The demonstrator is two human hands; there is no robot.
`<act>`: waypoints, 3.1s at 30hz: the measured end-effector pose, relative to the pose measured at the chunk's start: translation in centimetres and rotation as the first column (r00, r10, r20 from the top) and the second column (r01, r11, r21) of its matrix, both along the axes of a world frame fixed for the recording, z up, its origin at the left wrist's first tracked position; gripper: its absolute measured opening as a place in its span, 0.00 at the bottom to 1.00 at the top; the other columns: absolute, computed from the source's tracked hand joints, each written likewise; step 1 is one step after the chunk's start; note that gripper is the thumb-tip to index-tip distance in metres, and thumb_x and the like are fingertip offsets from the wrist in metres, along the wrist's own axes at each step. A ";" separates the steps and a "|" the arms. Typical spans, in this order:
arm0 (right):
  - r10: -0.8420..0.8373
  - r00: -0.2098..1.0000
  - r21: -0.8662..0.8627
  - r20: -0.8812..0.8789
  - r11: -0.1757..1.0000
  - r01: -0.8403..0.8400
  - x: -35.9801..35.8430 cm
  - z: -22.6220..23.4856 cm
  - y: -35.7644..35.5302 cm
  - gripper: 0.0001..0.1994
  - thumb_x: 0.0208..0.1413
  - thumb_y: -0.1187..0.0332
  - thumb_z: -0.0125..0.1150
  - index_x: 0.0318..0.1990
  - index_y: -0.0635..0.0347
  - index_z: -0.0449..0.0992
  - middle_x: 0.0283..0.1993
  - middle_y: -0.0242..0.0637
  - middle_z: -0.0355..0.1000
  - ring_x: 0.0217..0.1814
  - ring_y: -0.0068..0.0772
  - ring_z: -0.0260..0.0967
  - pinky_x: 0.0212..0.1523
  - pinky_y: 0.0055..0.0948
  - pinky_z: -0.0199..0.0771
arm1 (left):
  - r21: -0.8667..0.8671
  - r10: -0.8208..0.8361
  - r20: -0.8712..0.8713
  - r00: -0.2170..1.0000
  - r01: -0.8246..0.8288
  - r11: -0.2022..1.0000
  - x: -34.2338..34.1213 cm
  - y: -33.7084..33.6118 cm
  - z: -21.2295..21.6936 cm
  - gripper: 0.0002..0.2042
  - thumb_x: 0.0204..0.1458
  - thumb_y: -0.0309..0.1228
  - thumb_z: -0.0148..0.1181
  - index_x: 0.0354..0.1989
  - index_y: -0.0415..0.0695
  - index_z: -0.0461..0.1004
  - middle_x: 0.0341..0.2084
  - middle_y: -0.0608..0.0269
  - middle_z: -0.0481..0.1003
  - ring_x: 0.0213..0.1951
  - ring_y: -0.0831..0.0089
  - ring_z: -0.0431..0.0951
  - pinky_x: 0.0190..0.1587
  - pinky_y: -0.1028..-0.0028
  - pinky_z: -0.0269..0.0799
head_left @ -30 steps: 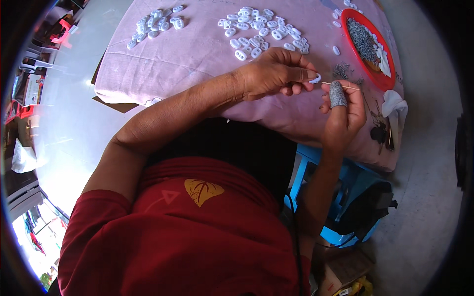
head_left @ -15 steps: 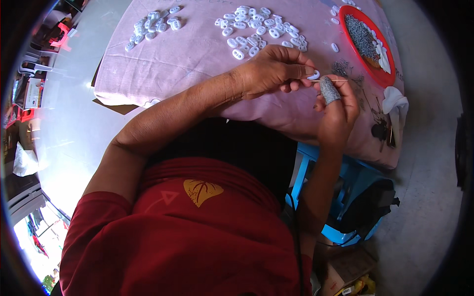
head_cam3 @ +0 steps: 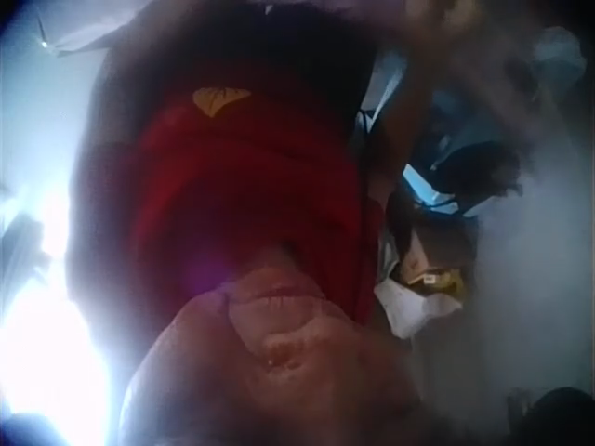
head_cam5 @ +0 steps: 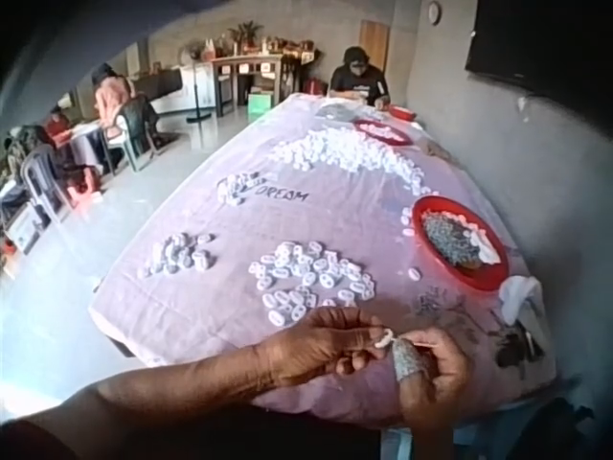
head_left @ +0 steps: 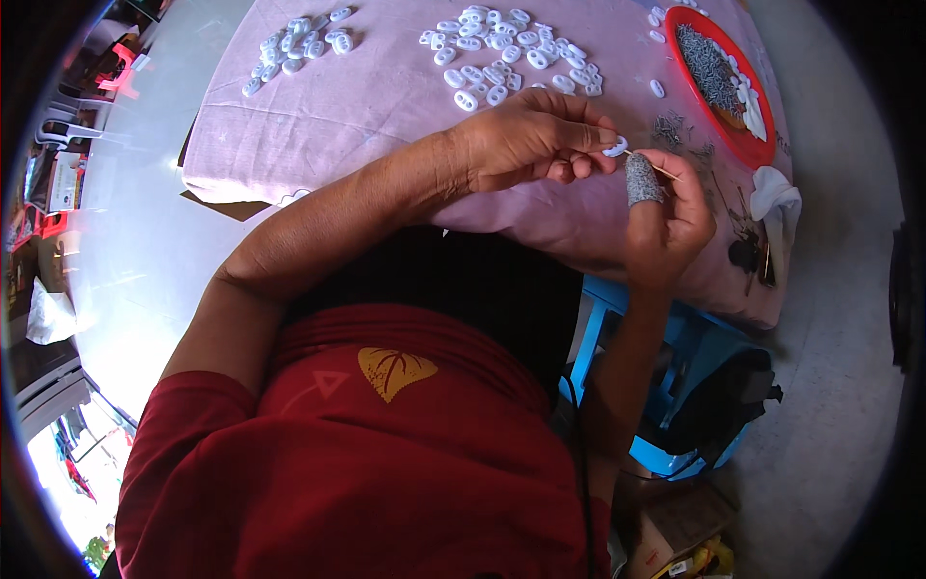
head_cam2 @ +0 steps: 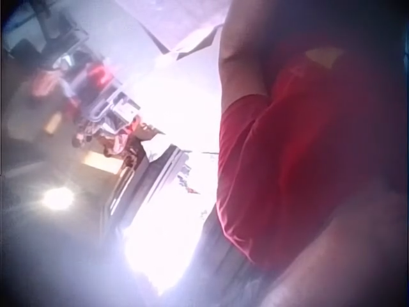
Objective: The person assembles plastic fasteners by inserting small metal springs into the plastic pieces by hand.
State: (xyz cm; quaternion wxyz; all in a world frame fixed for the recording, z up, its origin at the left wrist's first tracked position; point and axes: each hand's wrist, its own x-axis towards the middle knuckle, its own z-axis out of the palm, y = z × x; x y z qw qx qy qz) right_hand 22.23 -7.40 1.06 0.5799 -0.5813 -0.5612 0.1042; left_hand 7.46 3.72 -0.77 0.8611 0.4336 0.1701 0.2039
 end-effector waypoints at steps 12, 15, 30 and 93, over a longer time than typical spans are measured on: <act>-0.027 0.975 -0.111 -0.221 0.994 0.002 0.3 0.1 -0.7 0.07 0.52 0.80 0.54 0.37 0.72 0.76 0.32 0.35 0.74 0.36 0.21 0.69 0.39 0.21 0.71 | 0.100 0.061 -0.041 0.997 -0.057 0.993 0.2 -0.6 0.4 0.09 0.57 0.29 0.58 0.43 0.39 0.75 0.26 0.65 0.77 0.24 0.86 0.72 0.24 0.86 0.64; -0.009 0.967 -0.113 -0.256 0.993 -0.020 0.3 0.0 -0.7 0.07 0.52 0.80 0.53 0.37 0.71 0.76 0.32 0.35 0.75 0.35 0.21 0.69 0.38 0.21 0.70 | 0.063 0.039 -0.046 0.998 -0.036 0.997 0.1 -0.5 0.4 0.09 0.56 0.29 0.59 0.42 0.38 0.74 0.26 0.65 0.77 0.23 0.86 0.72 0.23 0.86 0.63; -0.032 0.994 0.041 -0.109 0.998 0.037 -0.5 -0.8 -0.8 0.07 0.52 0.81 0.54 0.38 0.70 0.75 0.33 0.33 0.74 0.35 0.20 0.69 0.36 0.18 0.70 | -0.053 -0.056 -0.022 0.998 0.054 0.997 0.0 0.0 0.2 0.14 0.55 0.30 0.60 0.48 0.37 0.73 0.31 0.60 0.79 0.26 0.83 0.75 0.25 0.87 0.67; 0.055 0.822 -0.305 0.567 0.941 0.147 0.5 0.4 -2.4 0.17 0.42 0.76 0.57 0.44 0.61 0.77 0.37 0.44 0.71 0.38 0.48 0.70 0.41 0.39 0.71 | 0.677 0.155 -0.299 0.942 0.095 0.730 4.9 2.1 2.2 0.12 0.56 0.27 0.58 0.48 0.38 0.77 0.29 0.62 0.79 0.25 0.82 0.77 0.29 0.82 0.75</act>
